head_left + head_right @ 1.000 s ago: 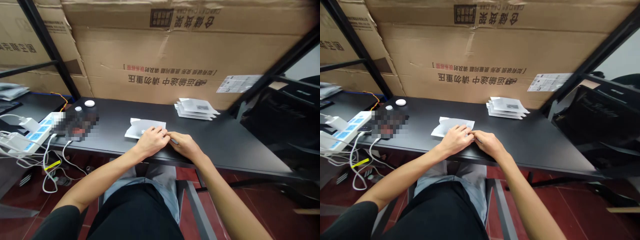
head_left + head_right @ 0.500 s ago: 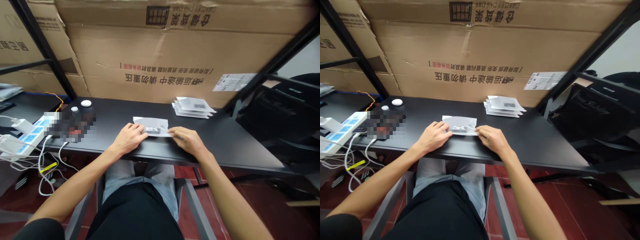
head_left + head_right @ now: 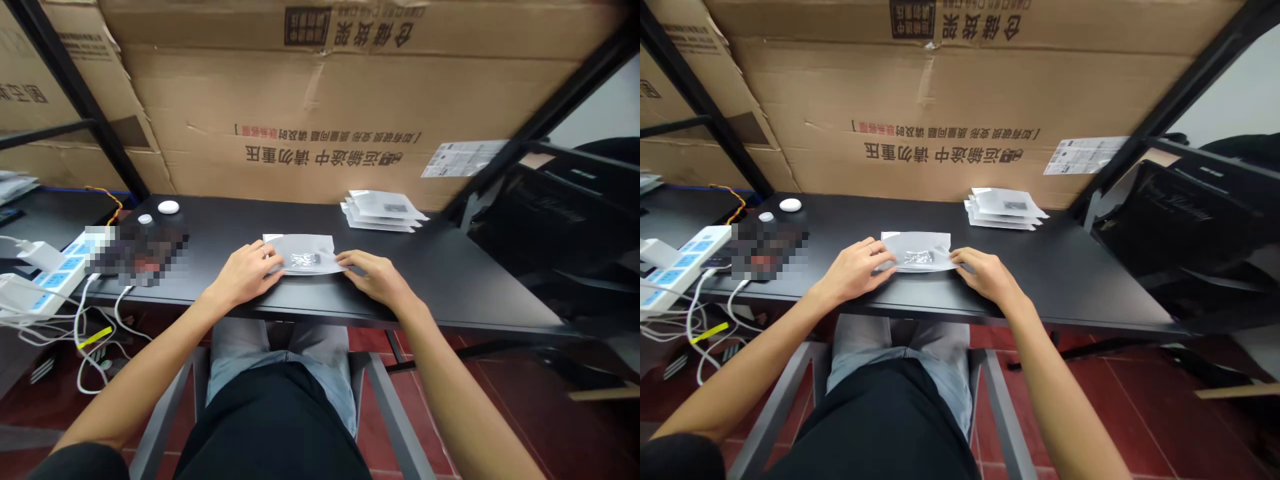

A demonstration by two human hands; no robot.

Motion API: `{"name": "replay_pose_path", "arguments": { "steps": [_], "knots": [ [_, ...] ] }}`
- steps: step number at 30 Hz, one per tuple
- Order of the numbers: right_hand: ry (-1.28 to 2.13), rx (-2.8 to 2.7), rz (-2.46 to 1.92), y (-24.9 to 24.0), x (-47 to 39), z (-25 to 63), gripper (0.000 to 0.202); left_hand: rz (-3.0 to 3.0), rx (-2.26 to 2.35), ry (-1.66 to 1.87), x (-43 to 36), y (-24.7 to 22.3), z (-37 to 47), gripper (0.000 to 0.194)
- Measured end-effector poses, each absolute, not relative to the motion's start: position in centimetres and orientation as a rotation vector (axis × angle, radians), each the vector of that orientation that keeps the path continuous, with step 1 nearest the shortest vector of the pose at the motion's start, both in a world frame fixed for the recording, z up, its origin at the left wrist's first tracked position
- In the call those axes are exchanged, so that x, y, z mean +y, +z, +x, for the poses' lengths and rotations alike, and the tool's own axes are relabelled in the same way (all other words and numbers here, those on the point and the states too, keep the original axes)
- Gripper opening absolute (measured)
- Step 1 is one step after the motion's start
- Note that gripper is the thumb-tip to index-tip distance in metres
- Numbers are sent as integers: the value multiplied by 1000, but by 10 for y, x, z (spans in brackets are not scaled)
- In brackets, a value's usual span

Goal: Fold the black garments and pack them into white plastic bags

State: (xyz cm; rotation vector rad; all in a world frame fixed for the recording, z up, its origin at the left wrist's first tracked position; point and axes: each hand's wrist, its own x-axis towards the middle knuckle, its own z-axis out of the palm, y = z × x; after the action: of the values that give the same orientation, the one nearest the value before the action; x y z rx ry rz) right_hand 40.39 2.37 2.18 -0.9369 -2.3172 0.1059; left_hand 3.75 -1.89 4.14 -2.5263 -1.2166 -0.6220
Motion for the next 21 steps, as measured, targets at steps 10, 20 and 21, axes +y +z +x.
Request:
{"name": "replay_pose_path", "arguments": {
  "steps": [10, 20, 21],
  "knots": [
    [-322, -2434, -746, 38, -8, 358, 33, -2399, -1280, -738, -8, 52, 56, 27],
    [-279, -2755, -1137, 48, 8, 293, 36, -2357, -1864, -934, -13, 56, 54, 29],
    [-294, -2778, -1154, 50, 10, 292, 35, -2337, -2001, -934, -10, 56, 51, 30]
  ]
}}
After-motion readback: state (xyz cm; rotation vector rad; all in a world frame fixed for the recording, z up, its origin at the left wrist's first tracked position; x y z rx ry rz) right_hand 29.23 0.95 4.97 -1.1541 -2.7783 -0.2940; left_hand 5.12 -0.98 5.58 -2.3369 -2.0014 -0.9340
